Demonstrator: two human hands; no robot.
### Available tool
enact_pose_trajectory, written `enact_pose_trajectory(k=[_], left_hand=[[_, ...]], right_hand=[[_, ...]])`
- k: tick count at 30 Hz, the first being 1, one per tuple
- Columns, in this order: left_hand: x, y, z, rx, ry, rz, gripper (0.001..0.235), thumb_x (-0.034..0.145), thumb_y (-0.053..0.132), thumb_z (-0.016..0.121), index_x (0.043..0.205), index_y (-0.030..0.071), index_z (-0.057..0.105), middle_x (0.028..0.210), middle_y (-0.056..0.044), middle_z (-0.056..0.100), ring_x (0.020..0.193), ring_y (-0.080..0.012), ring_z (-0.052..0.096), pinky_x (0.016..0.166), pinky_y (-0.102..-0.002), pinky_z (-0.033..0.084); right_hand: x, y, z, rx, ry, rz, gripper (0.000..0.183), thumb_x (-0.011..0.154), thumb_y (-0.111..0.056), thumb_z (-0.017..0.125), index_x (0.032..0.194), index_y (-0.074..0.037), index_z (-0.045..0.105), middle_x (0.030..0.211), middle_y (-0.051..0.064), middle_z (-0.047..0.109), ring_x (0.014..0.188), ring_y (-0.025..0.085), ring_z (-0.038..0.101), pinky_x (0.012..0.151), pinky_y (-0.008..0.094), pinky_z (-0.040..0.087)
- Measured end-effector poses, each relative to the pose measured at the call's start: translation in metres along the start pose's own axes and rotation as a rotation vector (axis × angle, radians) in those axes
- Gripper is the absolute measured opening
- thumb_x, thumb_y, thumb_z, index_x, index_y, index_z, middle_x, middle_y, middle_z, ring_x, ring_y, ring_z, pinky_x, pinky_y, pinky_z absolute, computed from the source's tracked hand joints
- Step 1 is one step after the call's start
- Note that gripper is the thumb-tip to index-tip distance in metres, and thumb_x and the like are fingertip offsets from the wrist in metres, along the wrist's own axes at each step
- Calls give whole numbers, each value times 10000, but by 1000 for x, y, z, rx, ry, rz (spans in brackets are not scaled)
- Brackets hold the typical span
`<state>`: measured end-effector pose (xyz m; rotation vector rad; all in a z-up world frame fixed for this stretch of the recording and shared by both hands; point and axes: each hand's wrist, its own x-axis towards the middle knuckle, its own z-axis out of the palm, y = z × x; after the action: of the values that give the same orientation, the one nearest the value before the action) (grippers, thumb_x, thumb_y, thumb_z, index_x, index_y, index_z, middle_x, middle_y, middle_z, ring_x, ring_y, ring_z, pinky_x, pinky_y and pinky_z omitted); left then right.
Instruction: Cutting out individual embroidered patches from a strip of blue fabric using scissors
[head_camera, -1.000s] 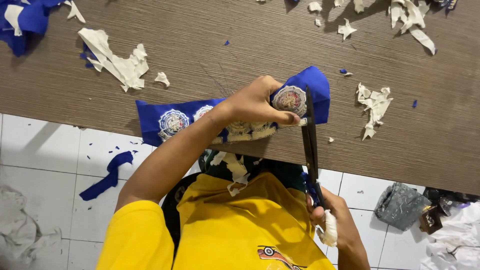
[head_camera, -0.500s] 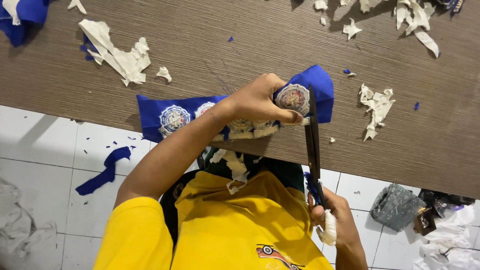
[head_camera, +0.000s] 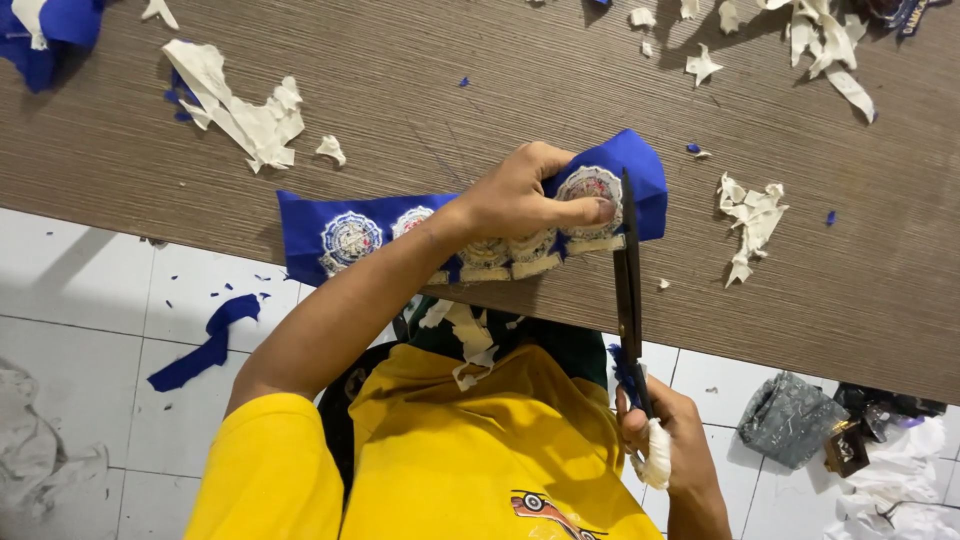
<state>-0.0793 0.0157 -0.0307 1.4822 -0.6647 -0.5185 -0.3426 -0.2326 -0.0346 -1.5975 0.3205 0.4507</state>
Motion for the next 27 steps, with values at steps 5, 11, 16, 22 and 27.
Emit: enact_pose_trajectory(k=[5,11,16,22,27], left_hand=[[-3,5,15,-95,46,-122,306,796,321,806,917,51,727,870,-110,794,711,-185,797,570,-242,670],[-14,15,38,-161,198,-194,297,783,385,802,845,104,728,767,-13,758,635,-101,721,527,-224,592],[-14,11,38,-231,201,-168,303,791,362,797,868,78,724,790,-65,778,641,-138,754,520,-234,628],[-14,8,39,-216,186,-173,317,800,378,781,901,81,732,790,-71,785,624,-141,758,494,-225,619],[-15,6,39,-201,215,-107,283,807,374,785,829,99,719,758,-29,751,636,-123,733,529,-233,621]], right_hand=[[2,5,6,197,-19,103,720,686,-685,794,887,-23,594,699,34,483,537,111,443,438,248,375],[1,-4,19,188,46,146,793,658,-767,743,900,-30,582,758,58,501,609,145,484,515,263,411],[5,-13,29,105,72,112,811,660,-818,688,871,-45,565,747,46,495,612,146,478,512,273,397],[5,-11,34,214,87,146,842,592,-790,766,887,-32,552,768,58,490,608,137,489,483,252,414],[6,-19,37,144,70,81,786,691,-782,723,881,-37,557,745,52,508,596,145,507,493,275,434]])
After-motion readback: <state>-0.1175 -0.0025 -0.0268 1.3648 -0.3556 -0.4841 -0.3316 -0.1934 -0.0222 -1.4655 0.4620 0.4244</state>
